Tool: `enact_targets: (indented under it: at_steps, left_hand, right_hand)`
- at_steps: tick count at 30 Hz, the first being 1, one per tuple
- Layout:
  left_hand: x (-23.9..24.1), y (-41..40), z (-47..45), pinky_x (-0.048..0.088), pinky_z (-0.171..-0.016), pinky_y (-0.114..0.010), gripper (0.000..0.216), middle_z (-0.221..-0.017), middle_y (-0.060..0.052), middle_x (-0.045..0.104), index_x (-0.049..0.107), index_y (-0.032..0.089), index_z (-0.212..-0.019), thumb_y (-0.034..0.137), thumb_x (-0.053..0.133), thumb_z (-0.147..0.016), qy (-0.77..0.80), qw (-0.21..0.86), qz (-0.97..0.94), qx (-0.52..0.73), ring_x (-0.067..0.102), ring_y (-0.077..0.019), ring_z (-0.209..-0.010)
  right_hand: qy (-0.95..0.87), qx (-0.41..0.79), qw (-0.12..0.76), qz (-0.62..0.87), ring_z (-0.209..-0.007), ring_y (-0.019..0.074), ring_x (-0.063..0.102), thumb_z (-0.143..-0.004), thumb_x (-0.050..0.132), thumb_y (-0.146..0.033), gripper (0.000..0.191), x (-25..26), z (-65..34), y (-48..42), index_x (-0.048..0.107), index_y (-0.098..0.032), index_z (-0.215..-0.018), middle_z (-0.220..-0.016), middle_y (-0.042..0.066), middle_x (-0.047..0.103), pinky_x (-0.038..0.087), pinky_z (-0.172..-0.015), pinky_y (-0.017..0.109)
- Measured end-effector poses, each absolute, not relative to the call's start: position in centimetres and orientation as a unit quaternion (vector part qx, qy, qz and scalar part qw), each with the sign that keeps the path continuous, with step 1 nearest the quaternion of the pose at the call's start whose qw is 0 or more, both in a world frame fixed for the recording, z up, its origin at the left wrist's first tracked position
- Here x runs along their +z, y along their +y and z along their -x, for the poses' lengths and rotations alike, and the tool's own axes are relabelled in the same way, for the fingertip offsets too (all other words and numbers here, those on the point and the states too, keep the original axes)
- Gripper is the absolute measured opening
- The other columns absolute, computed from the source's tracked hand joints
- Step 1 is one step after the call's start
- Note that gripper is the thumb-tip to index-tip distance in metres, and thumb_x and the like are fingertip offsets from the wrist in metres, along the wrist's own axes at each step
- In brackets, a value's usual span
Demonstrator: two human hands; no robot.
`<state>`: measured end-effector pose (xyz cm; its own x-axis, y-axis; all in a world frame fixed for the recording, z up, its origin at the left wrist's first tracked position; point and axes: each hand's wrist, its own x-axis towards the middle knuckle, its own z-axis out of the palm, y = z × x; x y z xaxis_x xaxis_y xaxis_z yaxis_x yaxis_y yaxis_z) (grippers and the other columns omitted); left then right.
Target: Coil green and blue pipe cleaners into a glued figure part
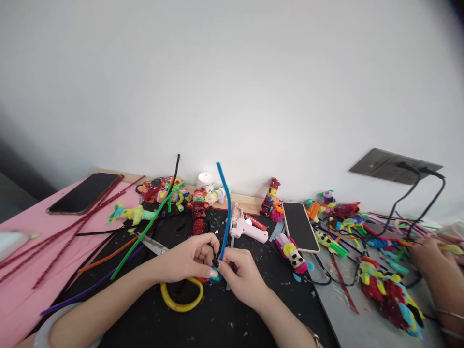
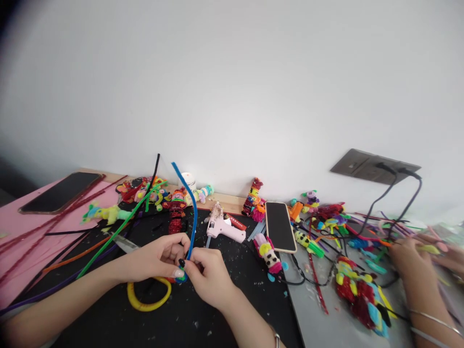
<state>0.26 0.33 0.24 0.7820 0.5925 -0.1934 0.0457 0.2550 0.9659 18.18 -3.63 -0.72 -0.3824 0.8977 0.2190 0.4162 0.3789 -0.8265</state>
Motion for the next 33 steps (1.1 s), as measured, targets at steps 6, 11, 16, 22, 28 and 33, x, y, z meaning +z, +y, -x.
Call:
enact_targets:
  at_steps: [6, 11, 16, 22, 28, 33]
  left_hand:
    - [0.21, 0.31, -0.33, 0.038, -0.057, -0.02, 0.033, -0.066, 0.006, 0.055, 0.045, 0.018, -0.086, 0.025, 0.073, -0.069, 0.275, 0.738, -0.587, 0.187, 0.048, -0.0082, -0.06]
    - [0.16, 0.32, -0.41, 0.037, -0.056, -0.019, 0.031, -0.066, 0.006, 0.056, 0.046, 0.018, -0.085, 0.025, 0.072, -0.069, 0.283, 0.733, -0.584, 0.201, 0.048, -0.0075, -0.058]
    - [0.25, 0.29, -0.4, 0.033, -0.053, -0.018, 0.03, -0.064, 0.007, 0.054, 0.045, 0.018, -0.084, 0.022, 0.071, -0.07, 0.291, 0.73, -0.583, 0.208, 0.046, -0.0066, -0.056]
    - [-0.21, 0.44, -0.5, 0.036, -0.054, -0.018, 0.029, -0.062, 0.007, 0.055, 0.046, 0.017, -0.083, 0.021, 0.072, -0.07, 0.289, 0.729, -0.574, 0.236, 0.049, -0.0066, -0.055]
    - [-0.1, 0.52, -1.04, 0.046, -0.056, -0.023, 0.03, -0.065, 0.006, 0.058, 0.05, 0.016, -0.085, 0.024, 0.073, -0.068, 0.328, 0.724, -0.542, 0.273, 0.059, -0.0096, -0.054]
    - [0.12, 0.48, -1.18, 0.051, -0.06, -0.026, 0.024, -0.067, 0.003, 0.063, 0.053, 0.015, -0.084, 0.028, 0.069, -0.073, 0.344, 0.719, -0.537, 0.276, 0.062, -0.011, -0.056]
  right_hand:
    - [-0.756, 0.34, 0.346, 0.44, -0.051, 0.0086, 0.033, -0.083, 0.048, -0.018, 0.03, -0.74, -18.24, -3.65, 0.035, -0.018, -0.056, -0.054, -0.005, 0.035, 0.026, -0.049, 0.022]
    - [-0.747, 0.333, 0.366, 0.443, -0.051, 0.0085, 0.034, -0.083, 0.048, -0.017, 0.03, -0.8, -18.25, -3.6, 0.035, -0.018, -0.056, -0.054, -0.005, 0.036, 0.026, -0.049, 0.021]
    - [-0.736, 0.33, 0.387, 0.447, -0.051, 0.008, 0.034, -0.083, 0.048, -0.016, 0.025, -0.96, -18.32, -3.49, 0.042, -0.017, -0.059, -0.055, -0.005, 0.038, 0.027, -0.048, 0.02]
    - [-0.718, 0.317, 0.4, 0.474, -0.051, 0.0085, 0.036, -0.084, 0.049, -0.022, 0.021, -1.16, -18.43, -3.41, 0.05, -0.016, -0.064, -0.055, -0.005, 0.039, 0.028, -0.048, 0.02]
    - [-0.681, 0.308, 0.446, 0.493, -0.049, 0.0089, 0.037, -0.084, 0.049, -0.022, 0.014, -1.42, -18.58, -3.25, 0.055, -0.015, -0.073, -0.055, -0.005, 0.042, 0.029, -0.047, 0.02]
    - [-0.655, 0.319, 0.464, 0.504, -0.049, 0.0091, 0.036, -0.084, 0.049, -0.022, 0.013, -1.57, -18.76, -3.04, 0.054, -0.015, -0.074, -0.057, -0.004, 0.042, 0.029, -0.047, 0.021]
